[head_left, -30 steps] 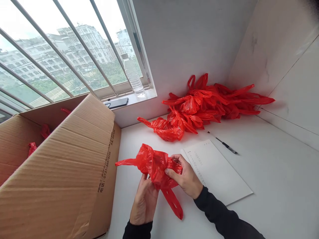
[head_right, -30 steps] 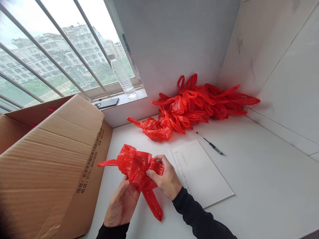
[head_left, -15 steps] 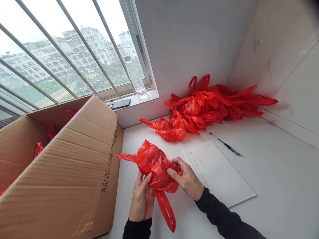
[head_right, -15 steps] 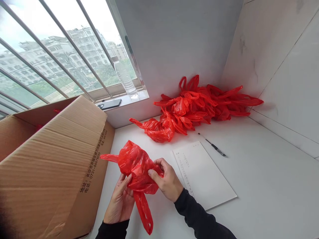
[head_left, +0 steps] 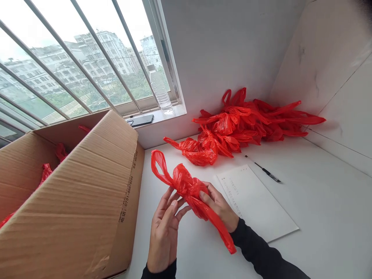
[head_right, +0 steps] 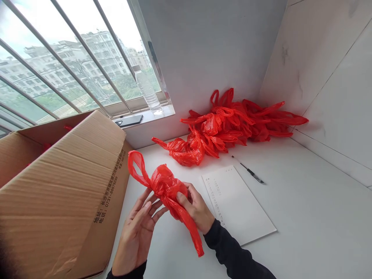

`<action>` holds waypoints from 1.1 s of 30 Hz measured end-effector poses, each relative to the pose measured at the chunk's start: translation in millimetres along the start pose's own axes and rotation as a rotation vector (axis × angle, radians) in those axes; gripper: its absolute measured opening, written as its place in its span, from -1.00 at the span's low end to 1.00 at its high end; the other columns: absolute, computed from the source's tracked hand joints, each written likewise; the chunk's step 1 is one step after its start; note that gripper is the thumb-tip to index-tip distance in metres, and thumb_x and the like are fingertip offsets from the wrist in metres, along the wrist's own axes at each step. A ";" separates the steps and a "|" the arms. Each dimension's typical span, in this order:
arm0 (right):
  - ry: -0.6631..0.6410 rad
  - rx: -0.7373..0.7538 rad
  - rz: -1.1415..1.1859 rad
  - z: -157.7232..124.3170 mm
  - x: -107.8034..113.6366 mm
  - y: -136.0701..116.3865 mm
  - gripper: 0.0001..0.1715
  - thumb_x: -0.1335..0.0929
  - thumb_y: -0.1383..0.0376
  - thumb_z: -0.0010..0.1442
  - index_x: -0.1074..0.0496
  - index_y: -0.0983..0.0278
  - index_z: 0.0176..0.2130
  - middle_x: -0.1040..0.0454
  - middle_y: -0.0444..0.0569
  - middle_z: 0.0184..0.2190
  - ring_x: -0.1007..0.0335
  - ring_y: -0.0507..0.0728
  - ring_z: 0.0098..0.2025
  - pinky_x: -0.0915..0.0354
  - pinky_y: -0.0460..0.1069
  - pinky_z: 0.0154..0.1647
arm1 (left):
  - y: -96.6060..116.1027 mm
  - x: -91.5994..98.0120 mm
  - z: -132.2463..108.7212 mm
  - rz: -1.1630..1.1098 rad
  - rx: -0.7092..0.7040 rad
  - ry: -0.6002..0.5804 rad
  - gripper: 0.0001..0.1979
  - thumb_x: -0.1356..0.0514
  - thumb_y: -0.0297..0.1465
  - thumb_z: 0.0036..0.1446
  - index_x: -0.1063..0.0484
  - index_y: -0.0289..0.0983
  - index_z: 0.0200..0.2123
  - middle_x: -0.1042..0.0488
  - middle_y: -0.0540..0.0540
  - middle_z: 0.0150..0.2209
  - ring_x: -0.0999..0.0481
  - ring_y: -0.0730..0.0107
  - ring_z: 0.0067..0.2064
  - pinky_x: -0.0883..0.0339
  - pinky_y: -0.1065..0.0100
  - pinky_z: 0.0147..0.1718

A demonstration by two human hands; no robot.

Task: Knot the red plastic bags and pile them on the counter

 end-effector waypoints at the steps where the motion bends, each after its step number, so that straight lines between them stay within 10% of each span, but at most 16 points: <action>1: 0.003 -0.029 0.051 0.5 0.9 0.7 -0.49 -0.31 -0.05 0.25 -0.32 0.16 0.07 -0.47 -0.12 -0.40 -0.35 0.08 -0.48 -0.30 -0.01 -0.46 | 1.3 6.4 0.7 0.014 -0.014 0.033 -0.55 -0.28 -0.33 0.14 -0.40 -0.22 0.11 -0.50 -0.23 0.01 -0.50 0.10 -0.02 -0.49 0.20 -0.18; 6: 0.058 -0.083 0.242 4.1 7.9 9.3 -0.54 -0.31 -0.05 0.25 -0.41 0.17 -0.01 -0.53 -0.05 -0.31 -0.45 0.15 -0.37 -0.38 0.04 -0.37 | -20.0 44.2 3.3 0.059 0.071 0.255 -0.61 -0.38 -0.35 0.00 -0.43 -0.27 -0.08 -0.51 -0.11 -0.29 -0.47 0.33 -0.35 -0.39 0.36 -0.50; 12: 0.097 0.026 0.288 3.8 11.8 21.6 -0.52 -0.45 -0.01 0.09 -0.49 0.16 -0.07 -0.60 -0.05 -0.26 -0.47 0.24 -0.16 -0.44 0.10 -0.22 | -45.6 15.6 -3.9 -0.017 0.191 0.091 -0.64 -0.29 -0.17 0.13 -0.44 -0.26 -0.08 -0.51 -0.24 -0.03 -0.49 0.14 -0.05 -0.44 0.19 -0.19; 18: 0.013 -0.111 0.199 -1.2 1.9 35.0 -0.56 -0.38 -0.03 0.16 -0.51 0.17 -0.08 -0.59 -0.05 -0.39 -0.51 0.25 -0.31 -0.43 0.12 -0.33 | -43.1 33.4 0.6 -0.077 0.118 0.229 -0.64 -0.40 -0.22 -0.01 -0.46 -0.25 -0.19 -0.56 -0.14 -0.15 -0.53 0.31 -0.19 -0.44 0.26 -0.16; 26: 0.050 0.150 -0.211 -4.2 -0.5 -1.2 -0.60 -0.26 -0.04 0.29 -0.42 0.19 -0.12 -0.51 -0.07 -0.28 -0.41 0.16 -0.26 -0.36 0.06 -0.16 | -34.7 24.8 -24.4 0.076 0.178 0.212 -0.56 -0.22 -0.08 0.16 -0.39 -0.15 0.04 -0.45 -0.20 0.08 -0.47 0.13 0.03 -0.44 0.25 -0.25; 33: -0.038 0.168 -0.406 -26.6 -14.2 6.8 -0.57 -0.31 -0.06 0.23 -0.37 0.16 -0.06 -0.47 -0.03 -0.13 -0.41 0.20 -0.13 -0.37 0.06 -0.08 | -18.8 15.3 -30.9 0.084 0.059 0.228 -0.57 -0.43 -0.14 -0.17 -0.40 -0.25 -0.31 -0.51 -0.07 -0.43 -0.49 0.32 -0.43 -0.27 0.39 -0.51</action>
Point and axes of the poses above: each hand's wrist, its own z-axis towards the middle knuckle, its own x-axis out of the back of the hand, y = z × x, the point moved 9 cm from there along z, towards the middle knuckle
